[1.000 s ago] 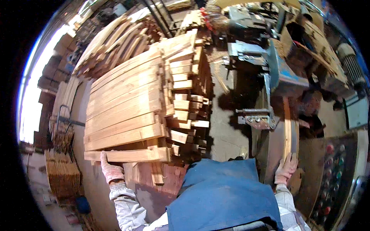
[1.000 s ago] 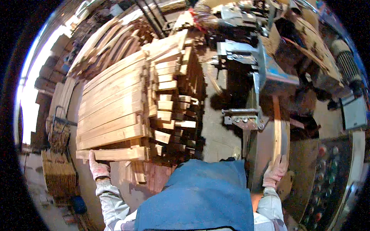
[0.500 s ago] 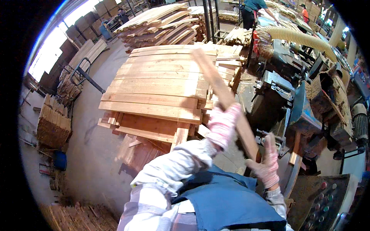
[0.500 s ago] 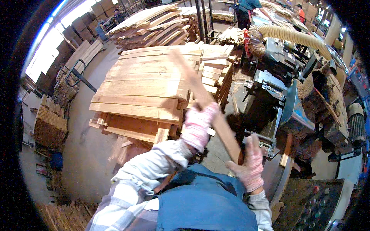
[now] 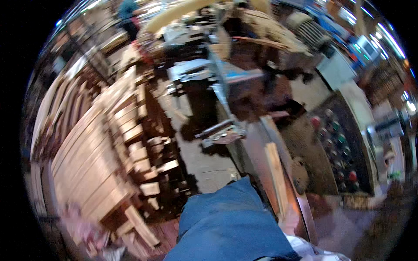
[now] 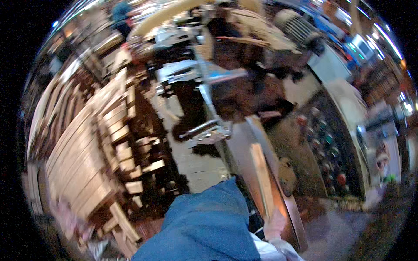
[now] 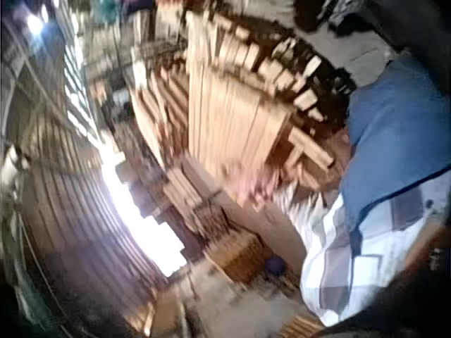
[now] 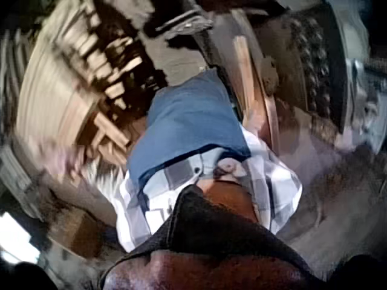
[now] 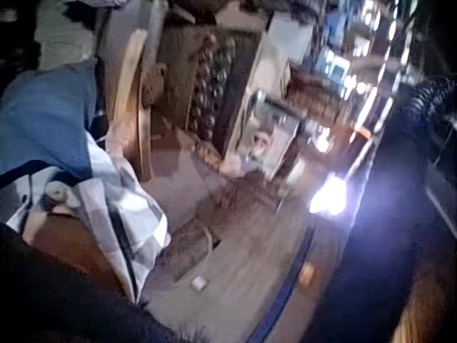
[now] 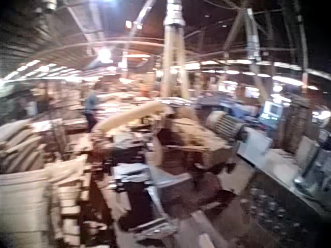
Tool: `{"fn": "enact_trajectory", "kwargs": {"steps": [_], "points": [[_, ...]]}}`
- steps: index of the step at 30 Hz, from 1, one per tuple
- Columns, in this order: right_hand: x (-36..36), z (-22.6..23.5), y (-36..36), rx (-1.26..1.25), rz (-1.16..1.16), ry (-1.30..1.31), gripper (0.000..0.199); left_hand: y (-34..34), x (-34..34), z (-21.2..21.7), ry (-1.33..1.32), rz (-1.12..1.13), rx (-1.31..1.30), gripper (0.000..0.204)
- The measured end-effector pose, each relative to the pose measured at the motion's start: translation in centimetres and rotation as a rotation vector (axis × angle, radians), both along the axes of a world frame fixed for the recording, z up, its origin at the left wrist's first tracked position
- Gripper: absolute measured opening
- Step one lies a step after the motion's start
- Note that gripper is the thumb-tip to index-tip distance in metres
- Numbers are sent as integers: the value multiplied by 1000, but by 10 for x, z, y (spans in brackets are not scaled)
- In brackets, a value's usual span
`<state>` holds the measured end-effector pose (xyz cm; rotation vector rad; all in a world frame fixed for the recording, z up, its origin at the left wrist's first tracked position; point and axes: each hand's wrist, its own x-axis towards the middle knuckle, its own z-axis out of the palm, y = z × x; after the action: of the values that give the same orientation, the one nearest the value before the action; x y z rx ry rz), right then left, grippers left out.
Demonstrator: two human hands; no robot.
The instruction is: The person handles wood slats, feeding them one at a time into a large woodworking machine and then placing them onto a stack.
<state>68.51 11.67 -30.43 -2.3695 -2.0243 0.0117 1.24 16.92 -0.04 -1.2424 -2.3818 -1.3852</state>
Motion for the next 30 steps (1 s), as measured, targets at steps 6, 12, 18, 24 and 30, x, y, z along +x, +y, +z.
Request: {"fn": "enact_trajectory", "kwargs": {"steps": [6,12,18,24,30], "points": [[-26,0,127,104,126,100,76,-65,-38,-32,60,594,400,51],[-67,-6,285,284,178,104,77,-161,-35,-76,-202,1092,580,43],[-114,13,339,255,261,222,73,-212,2,-138,-76,915,-799,57],[-85,11,196,163,311,401,58,-200,-1,-145,-1362,605,451,78],[-18,-9,53,60,194,182,47,-197,11,-142,-1233,642,635,83]]}}
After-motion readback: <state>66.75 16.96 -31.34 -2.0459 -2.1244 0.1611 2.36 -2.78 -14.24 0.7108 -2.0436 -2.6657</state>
